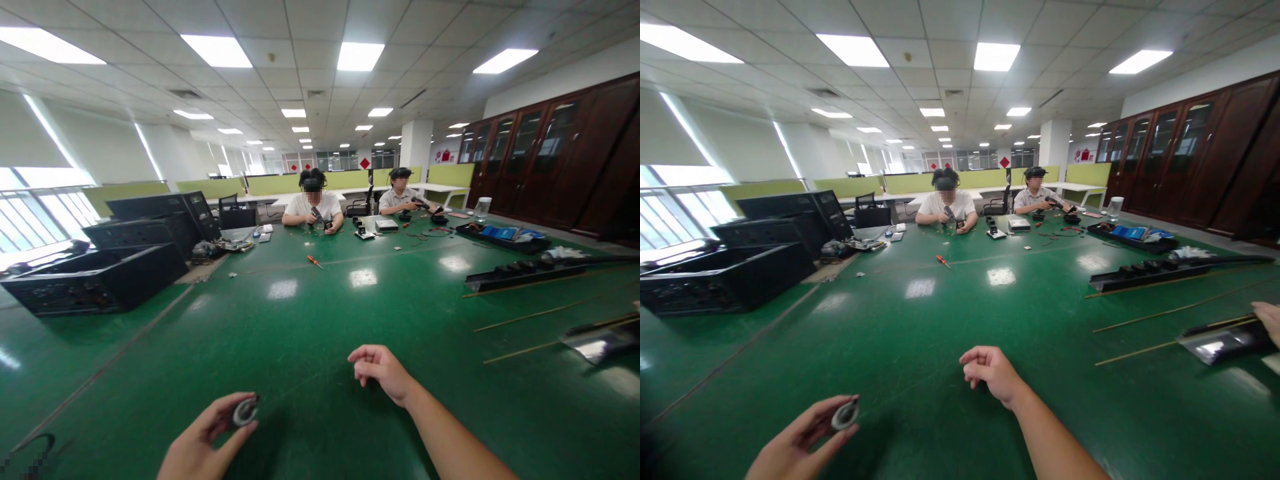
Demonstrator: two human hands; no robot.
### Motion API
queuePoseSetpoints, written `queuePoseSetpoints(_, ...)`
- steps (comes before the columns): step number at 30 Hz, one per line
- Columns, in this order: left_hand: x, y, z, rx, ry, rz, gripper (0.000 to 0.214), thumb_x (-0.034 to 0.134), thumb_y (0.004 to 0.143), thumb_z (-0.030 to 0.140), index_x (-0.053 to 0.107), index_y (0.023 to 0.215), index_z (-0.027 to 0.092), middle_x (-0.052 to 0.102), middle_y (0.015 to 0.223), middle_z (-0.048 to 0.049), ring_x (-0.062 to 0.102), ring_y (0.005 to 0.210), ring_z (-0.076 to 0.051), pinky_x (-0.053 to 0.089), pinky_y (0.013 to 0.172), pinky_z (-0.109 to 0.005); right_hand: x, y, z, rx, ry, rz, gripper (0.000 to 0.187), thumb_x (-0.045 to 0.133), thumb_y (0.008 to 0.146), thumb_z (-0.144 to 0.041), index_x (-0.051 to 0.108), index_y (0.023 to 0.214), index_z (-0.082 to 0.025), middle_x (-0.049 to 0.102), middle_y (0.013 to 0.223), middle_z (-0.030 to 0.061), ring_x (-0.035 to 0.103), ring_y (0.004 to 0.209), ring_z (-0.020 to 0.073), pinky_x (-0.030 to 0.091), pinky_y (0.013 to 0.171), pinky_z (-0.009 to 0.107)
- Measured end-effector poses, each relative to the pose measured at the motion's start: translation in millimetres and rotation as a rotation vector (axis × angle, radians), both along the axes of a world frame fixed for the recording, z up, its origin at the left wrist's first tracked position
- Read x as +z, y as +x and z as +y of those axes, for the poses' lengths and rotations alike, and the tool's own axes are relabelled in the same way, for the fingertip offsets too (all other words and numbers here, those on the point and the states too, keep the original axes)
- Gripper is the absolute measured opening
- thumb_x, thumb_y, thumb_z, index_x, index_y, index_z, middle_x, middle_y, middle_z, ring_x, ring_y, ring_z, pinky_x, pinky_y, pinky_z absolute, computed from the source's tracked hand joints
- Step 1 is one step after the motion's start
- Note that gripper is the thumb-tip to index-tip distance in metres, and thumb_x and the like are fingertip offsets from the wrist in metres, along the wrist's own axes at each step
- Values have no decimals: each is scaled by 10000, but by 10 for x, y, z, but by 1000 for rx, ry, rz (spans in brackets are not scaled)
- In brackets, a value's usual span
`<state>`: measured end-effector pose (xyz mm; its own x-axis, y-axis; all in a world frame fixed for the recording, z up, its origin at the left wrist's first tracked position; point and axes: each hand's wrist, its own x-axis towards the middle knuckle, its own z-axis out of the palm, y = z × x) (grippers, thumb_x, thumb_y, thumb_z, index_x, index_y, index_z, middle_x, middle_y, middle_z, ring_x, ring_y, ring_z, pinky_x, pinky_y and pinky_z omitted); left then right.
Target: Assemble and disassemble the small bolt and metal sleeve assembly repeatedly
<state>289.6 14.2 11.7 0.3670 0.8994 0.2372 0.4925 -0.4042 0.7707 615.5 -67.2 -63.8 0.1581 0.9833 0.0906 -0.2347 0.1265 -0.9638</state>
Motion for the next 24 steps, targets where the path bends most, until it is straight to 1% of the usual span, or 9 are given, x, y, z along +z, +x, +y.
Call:
queuePoseSetpoints(2,24,412,22,-160,-85,-3,387,767,697,473,732,995,228,768,1016,-46,719,949,-273,571,895,-361,0,-23,2,-28,22,-20,318,697,699,-210,670,1007,-137,631,724,-4,534,554,97,425,566,248)
queuePoseSetpoints(5,-17,958,12,-246,-63,19,332,745,720,373,740,1019,230,758,1015,-54,702,905,-270,553,855,-388,-7,-76,-9,-67,58,-74,531,673,633,-93,616,1153,-182,629,898,2,551,627,87,426,617,243)
queuePoseSetpoints(6,-53,1084,10,-259,-45,17,331,744,719,354,743,1025,229,754,1014,-59,694,902,-271,546,850,-393,-10,-95,-14,-72,67,-114,591,663,621,-71,592,1195,-196,623,958,11,565,654,90,430,630,246)
queuePoseSetpoints(8,-143,1240,15,-290,-26,-4,332,743,724,333,749,1040,231,747,1024,-66,680,932,-273,530,874,-396,-18,-126,-24,-71,68,-205,667,654,622,-61,542,1261,-212,604,1036,30,595,697,106,445,648,258)
queuePoseSetpoints(10,-237,1290,32,-339,-39,-17,329,728,756,336,747,1072,246,742,1039,-63,673,964,-268,521,893,-384,-23,-144,-28,-65,52,-266,692,660,627,-72,510,1287,-215,594,1046,38,608,710,119,458,657,269)
queuePoseSetpoints(13,-360,1265,61,-423,-77,-22,323,704,798,344,734,1109,263,736,1046,-56,675,961,-253,526,869,-350,-15,-147,-32,-64,32,-275,668,677,626,-82,515,1261,-214,588,1028,27,596,693,113,461,664,268)
queuePoseSetpoints(17,-475,1228,85,-439,-156,-78,353,730,745,250,710,1097,233,733,1075,-65,674,1005,-254,512,924,-346,31,-159,-53,-62,0,-323,527,674,638,-83,589,1145,-196,620,963,13,572,678,110,455,664,257)
queuePoseSetpoints(21,-507,1245,86,-429,-229,-88,270,705,738,213,686,1008,207,737,976,-52,684,923,-234,520,852,-317,84,-198,-81,-103,-56,-460,355,661,665,-87,678,1008,-176,645,823,0,561,651,122,460,668,260)
queuePoseSetpoints(24,-493,1259,77,-428,-222,-58,241,702,731,212,685,971,205,733,927,-39,676,875,-224,510,810,-306,116,-220,-99,-119,-61,-571,287,668,687,-107,716,961,-181,665,815,7,574,662,131,459,666,254)
